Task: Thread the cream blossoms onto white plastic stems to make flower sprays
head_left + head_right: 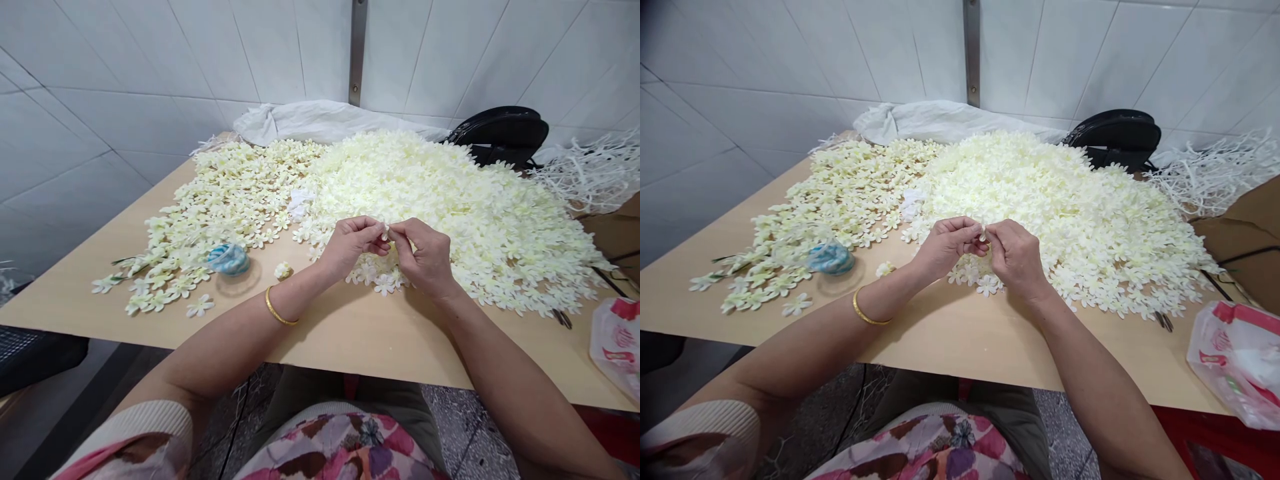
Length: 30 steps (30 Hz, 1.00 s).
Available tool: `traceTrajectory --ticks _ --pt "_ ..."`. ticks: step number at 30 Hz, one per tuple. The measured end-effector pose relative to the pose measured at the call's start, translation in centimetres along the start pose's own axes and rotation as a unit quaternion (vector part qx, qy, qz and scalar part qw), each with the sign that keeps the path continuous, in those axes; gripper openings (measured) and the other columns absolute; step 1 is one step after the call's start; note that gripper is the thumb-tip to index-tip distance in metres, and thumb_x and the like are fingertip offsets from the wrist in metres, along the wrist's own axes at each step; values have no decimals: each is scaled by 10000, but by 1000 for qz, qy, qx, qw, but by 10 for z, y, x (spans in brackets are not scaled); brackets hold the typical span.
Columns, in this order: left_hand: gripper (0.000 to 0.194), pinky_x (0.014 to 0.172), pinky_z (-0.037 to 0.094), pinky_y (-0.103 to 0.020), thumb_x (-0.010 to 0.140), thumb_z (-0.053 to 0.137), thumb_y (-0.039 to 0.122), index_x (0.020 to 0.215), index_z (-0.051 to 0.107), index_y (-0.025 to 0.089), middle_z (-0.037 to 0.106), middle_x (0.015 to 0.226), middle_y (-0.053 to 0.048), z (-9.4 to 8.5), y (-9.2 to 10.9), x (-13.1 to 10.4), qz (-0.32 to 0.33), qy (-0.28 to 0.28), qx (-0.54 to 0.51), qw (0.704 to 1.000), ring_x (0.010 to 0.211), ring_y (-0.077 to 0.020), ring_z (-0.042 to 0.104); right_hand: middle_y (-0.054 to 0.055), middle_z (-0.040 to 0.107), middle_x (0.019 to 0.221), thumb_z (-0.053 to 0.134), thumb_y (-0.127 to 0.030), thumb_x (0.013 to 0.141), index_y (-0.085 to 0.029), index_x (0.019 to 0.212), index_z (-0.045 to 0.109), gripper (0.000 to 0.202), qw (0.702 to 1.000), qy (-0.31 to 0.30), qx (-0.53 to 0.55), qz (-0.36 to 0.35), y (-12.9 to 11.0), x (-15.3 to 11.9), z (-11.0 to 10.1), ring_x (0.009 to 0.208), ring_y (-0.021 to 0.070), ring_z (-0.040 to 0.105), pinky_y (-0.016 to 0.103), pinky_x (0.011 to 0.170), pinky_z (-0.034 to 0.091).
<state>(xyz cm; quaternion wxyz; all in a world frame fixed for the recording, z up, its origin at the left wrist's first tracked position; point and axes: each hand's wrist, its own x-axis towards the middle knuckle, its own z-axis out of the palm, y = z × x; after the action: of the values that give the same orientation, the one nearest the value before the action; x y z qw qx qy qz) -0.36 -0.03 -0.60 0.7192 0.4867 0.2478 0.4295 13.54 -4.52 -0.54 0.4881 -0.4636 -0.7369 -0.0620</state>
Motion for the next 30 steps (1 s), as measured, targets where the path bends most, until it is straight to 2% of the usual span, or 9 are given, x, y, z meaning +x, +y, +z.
traceTrajectory --ticks 9,13,21,26,30 --pt "258 579 515 -232 657 749 308 679 607 93 619 599 -17 3 3 -1 -24 1 -36 999 559 -99 609 29 645 712 465 -137 831 -195 774 618 173 1000 3 3 16 -1 0 0 666 138 595 265 622 465" --pt "218 579 510 -230 639 761 231 678 598 92 622 606 -10 3 3 0 -36 11 -28 999 546 -92 608 33 645 726 456 -159 835 -205 771 611 174 1000 1 -4 21 -2 0 0 679 145 593 278 626 462" --pt "165 571 515 -236 649 700 145 652 539 109 569 543 19 6 6 -1 -38 39 -28 998 539 -106 619 -9 610 680 499 -229 834 -198 771 561 93 983 22 90 158 -5 1 -1 623 117 565 254 598 455" --pt "153 516 489 -228 620 663 128 651 514 121 543 518 31 5 8 0 -31 65 -34 997 501 -107 598 -10 609 688 525 -255 835 -189 782 565 94 972 27 138 189 0 1 0 655 117 591 259 633 471" --pt "118 452 435 -194 628 620 122 633 503 132 561 505 17 4 11 2 -16 119 0 993 454 -86 557 -14 607 704 537 -302 839 -194 800 560 118 958 76 172 216 7 1 0 671 123 617 274 648 490"
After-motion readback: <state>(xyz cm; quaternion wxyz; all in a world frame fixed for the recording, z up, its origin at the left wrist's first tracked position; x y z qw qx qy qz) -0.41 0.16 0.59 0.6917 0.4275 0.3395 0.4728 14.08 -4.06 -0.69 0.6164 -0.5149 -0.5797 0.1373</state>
